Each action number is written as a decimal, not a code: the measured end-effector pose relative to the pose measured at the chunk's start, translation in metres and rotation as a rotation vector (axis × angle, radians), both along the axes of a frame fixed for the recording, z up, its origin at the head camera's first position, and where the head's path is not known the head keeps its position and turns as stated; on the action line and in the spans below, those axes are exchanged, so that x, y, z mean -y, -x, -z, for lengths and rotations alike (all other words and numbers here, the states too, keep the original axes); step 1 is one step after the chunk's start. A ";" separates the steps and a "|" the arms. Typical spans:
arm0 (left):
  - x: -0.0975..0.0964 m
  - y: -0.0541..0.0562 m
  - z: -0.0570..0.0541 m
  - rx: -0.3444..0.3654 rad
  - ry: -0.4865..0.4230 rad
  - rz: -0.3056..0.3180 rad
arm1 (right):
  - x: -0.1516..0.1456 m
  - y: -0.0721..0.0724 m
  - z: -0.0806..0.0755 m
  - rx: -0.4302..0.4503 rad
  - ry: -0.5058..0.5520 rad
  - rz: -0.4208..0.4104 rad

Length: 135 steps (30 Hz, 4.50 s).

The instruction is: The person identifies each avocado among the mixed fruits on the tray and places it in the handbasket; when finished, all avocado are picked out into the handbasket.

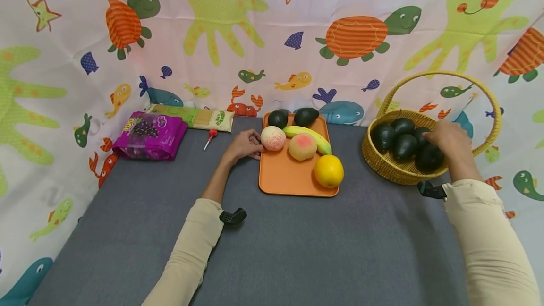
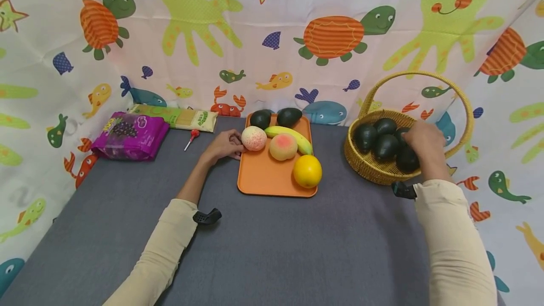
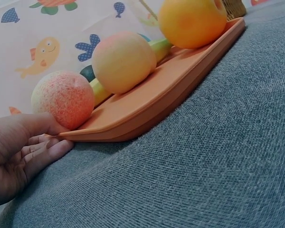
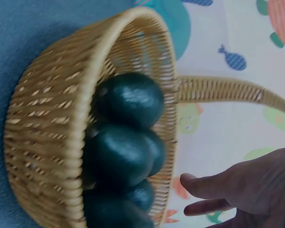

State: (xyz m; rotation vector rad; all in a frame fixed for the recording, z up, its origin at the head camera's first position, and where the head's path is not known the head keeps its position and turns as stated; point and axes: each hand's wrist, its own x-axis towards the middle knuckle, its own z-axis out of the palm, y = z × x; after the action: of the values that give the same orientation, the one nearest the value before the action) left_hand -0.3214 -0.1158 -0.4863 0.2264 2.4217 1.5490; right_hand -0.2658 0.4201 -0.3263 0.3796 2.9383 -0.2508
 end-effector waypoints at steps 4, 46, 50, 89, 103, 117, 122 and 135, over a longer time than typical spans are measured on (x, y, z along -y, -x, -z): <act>0.000 0.000 0.001 0.003 -0.008 0.000 | 0.012 0.003 -0.011 0.013 0.009 0.002; 0.001 0.001 0.004 -0.033 0.040 0.000 | 0.253 0.127 -0.013 0.132 0.316 -0.329; 0.002 0.000 0.003 -0.014 0.028 0.005 | 0.261 0.140 0.002 0.151 0.314 -0.298; 0.001 0.000 0.001 0.014 -0.006 0.008 | 0.231 0.096 -0.014 -0.058 0.328 -0.640; 0.000 0.001 0.003 0.008 0.003 0.009 | 0.128 0.035 -0.039 -0.105 0.142 -0.729; 0.006 0.002 0.002 -0.027 0.050 0.000 | 0.069 0.024 0.012 0.037 0.145 -0.636; 0.002 0.003 0.005 -0.043 0.063 0.001 | 0.064 0.019 0.020 0.064 0.186 -0.643; 0.002 0.001 0.002 -0.023 0.048 0.002 | 0.065 0.016 0.013 0.066 0.213 -0.648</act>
State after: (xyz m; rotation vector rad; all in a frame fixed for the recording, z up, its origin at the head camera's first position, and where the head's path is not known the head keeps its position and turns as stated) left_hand -0.3228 -0.1177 -0.4880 0.2379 2.4723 1.4937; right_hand -0.2822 0.3547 -0.3394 -0.5715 2.7460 -0.4338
